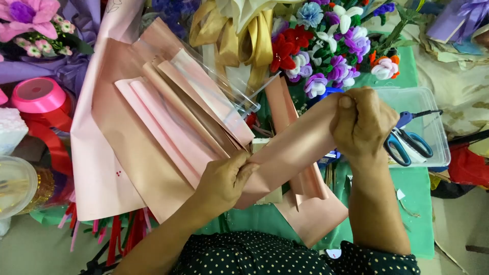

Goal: The person folds a sheet of pink paper in half and uses a yellow utility knife to cut it into two pieces. They then fold one of the cut pieces in half again and staple it with a stapler.

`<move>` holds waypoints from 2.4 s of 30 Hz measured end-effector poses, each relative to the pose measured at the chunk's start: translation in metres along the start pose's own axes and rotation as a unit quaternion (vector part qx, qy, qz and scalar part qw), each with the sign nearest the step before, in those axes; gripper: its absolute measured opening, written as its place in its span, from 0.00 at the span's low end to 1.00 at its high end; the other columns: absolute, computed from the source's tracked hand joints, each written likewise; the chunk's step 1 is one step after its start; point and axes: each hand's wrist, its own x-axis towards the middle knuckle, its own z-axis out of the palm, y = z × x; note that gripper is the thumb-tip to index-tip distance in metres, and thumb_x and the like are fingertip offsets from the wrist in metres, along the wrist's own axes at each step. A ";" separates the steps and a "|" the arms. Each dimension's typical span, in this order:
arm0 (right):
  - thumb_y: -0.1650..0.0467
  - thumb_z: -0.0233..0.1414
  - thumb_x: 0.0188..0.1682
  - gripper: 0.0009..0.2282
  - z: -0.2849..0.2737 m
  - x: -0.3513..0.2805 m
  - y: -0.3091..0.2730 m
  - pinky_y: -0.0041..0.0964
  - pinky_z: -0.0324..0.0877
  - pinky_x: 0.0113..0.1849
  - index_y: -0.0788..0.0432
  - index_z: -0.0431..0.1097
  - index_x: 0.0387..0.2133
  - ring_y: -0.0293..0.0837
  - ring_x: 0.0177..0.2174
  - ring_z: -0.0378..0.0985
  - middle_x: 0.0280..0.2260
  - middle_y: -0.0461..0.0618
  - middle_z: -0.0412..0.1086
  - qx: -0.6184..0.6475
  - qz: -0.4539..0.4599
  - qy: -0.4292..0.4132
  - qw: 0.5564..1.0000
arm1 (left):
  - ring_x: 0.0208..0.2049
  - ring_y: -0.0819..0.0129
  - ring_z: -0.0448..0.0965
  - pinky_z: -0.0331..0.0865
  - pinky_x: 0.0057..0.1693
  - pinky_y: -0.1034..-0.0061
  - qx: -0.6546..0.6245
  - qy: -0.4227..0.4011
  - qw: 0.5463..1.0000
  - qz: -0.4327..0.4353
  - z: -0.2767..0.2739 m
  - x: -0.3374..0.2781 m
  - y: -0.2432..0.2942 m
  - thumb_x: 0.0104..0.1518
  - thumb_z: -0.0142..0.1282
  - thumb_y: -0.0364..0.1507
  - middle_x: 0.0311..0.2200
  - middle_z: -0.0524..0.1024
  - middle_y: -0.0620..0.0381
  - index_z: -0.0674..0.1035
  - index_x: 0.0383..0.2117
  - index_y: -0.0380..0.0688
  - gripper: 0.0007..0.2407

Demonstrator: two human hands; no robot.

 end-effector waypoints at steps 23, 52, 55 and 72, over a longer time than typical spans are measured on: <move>0.66 0.47 0.54 0.04 0.083 0.018 -0.024 0.38 0.69 0.25 0.48 0.63 0.30 0.42 0.23 0.77 0.23 0.39 0.67 -0.180 -0.107 -0.212 0.954 | 0.28 0.71 0.71 0.69 0.38 0.74 -0.330 -0.046 0.941 -0.062 0.025 0.020 -0.015 0.60 0.57 0.31 0.24 0.72 0.58 0.74 0.36 0.38 0.09; 0.62 0.47 0.55 0.26 0.062 -0.155 -0.135 0.53 0.53 0.62 0.65 0.60 0.63 0.63 0.65 0.57 0.65 0.66 0.57 -0.015 0.088 -0.284 0.954 | 0.17 0.70 0.67 0.64 0.28 0.73 -0.081 0.162 0.969 -0.168 0.096 -0.031 -0.110 0.66 0.50 0.30 0.12 0.69 0.52 0.77 0.23 0.38 0.12; 0.62 0.46 0.56 0.25 0.064 -0.151 -0.136 0.52 0.52 0.62 0.66 0.59 0.64 0.62 0.66 0.55 0.66 0.65 0.56 -0.009 0.090 -0.285 0.954 | 0.16 0.73 0.66 0.61 0.26 0.78 -0.079 0.193 0.962 -0.175 0.088 -0.031 -0.104 0.65 0.52 0.29 0.10 0.68 0.57 0.76 0.20 0.41 0.13; 0.54 0.47 0.53 0.35 0.082 -0.187 -0.132 0.55 0.42 0.66 0.66 0.51 0.68 0.65 0.69 0.44 0.70 0.67 0.45 -0.039 0.132 -0.313 0.940 | 0.22 0.75 0.68 0.67 0.31 0.77 -0.101 0.181 0.958 -0.196 0.086 -0.021 -0.108 0.65 0.52 0.28 0.14 0.72 0.56 0.78 0.24 0.40 0.11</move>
